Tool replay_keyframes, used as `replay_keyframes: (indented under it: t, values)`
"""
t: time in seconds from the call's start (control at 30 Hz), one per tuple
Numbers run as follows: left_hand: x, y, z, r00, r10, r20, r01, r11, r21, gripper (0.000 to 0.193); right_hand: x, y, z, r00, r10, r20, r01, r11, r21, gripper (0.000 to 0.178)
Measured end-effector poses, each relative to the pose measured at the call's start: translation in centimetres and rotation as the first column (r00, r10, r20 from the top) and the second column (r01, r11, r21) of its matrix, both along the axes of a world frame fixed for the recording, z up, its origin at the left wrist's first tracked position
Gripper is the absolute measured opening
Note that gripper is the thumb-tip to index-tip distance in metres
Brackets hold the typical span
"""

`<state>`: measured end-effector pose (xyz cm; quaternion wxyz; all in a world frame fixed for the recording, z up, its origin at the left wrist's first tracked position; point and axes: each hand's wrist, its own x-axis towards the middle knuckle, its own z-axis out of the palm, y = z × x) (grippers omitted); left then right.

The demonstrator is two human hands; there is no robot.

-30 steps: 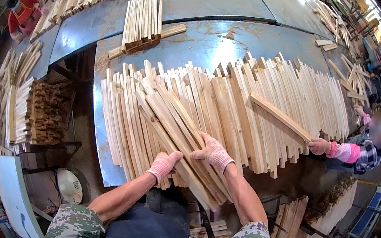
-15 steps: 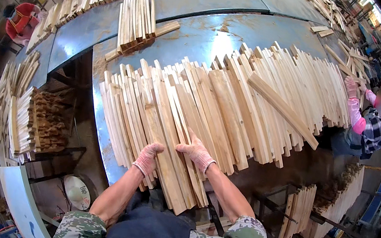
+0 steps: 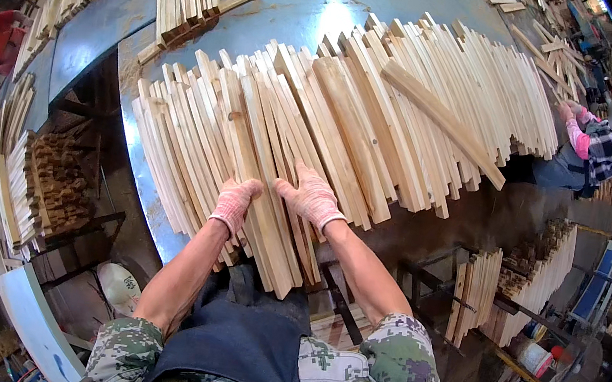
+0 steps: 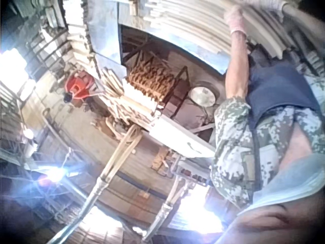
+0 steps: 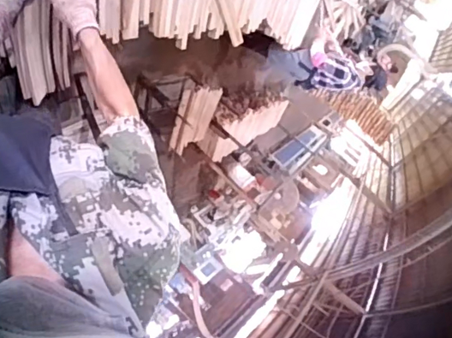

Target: The person repeatedly picks up bundles of light-colored wooden slats from a metal table and places them onto a moving conveyor belt. The person wears pink gloves and a camouflage shirt while performing this repetitive stacking task in a workshop environment.

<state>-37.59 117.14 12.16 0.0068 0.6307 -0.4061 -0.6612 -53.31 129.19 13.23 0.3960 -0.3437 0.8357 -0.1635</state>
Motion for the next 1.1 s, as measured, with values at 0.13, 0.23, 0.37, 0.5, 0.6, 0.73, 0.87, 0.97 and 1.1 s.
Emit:
replay_keyframes:
  t: [0.13,0.23,0.37,0.5,0.6,0.73,0.87,0.97,1.1]
  values:
    - [-0.6,0.2,0.2,0.995,-0.06,0.08,0.07,0.99,-0.124,0.041,1.5,-0.9,1.0,0.997,0.0,-0.076,0.002,1.0,0.027,0.113]
    - [-0.3,0.2,-0.9,0.997,-0.019,0.073,0.033,0.98,-0.194,0.042,0.8,-1.1,0.0,0.999,-0.032,-0.023,0.033,0.998,0.047,0.113]
    - [0.4,-0.4,0.3,0.934,-0.198,0.299,0.266,0.942,-0.206,0.062,0.8,-0.6,-0.7,0.998,-0.068,0.002,0.068,0.996,0.05,0.109]
    - [0.2,-1.1,2.6,0.818,-0.481,0.315,0.56,0.791,-0.247,0.084,1.2,-0.3,-1.5,0.994,-0.106,-0.028,0.107,0.993,0.047,0.105]
    - [1.1,-0.7,2.1,0.685,-0.589,0.428,0.727,0.58,-0.366,0.09,1.7,-0.1,-1.9,0.984,-0.174,-0.031,0.174,0.985,0.004,0.112]
    - [5.9,1.2,-4.8,0.905,-0.425,0.027,0.389,0.797,-0.462,0.075,5.1,-2.0,2.8,0.987,-0.128,-0.1,0.133,0.99,0.039,0.125]
    - [6.7,1.6,-2.3,0.95,-0.052,-0.307,0.068,0.997,0.04,0.054,10.0,-3.0,3.1,0.958,-0.115,-0.262,0.145,0.984,0.099,0.127]
    - [7.7,-0.3,-2.5,0.927,0.043,-0.373,0.076,0.952,0.298,0.041,11.7,-3.9,1.7,0.905,-0.144,-0.4,0.194,0.977,0.086,0.128]
    - [10.1,-1.2,-1.1,0.88,-0.171,-0.444,0.277,0.942,0.187,0.043,11.6,-4.3,2.6,0.915,-0.242,-0.322,0.269,0.962,0.039,0.121]
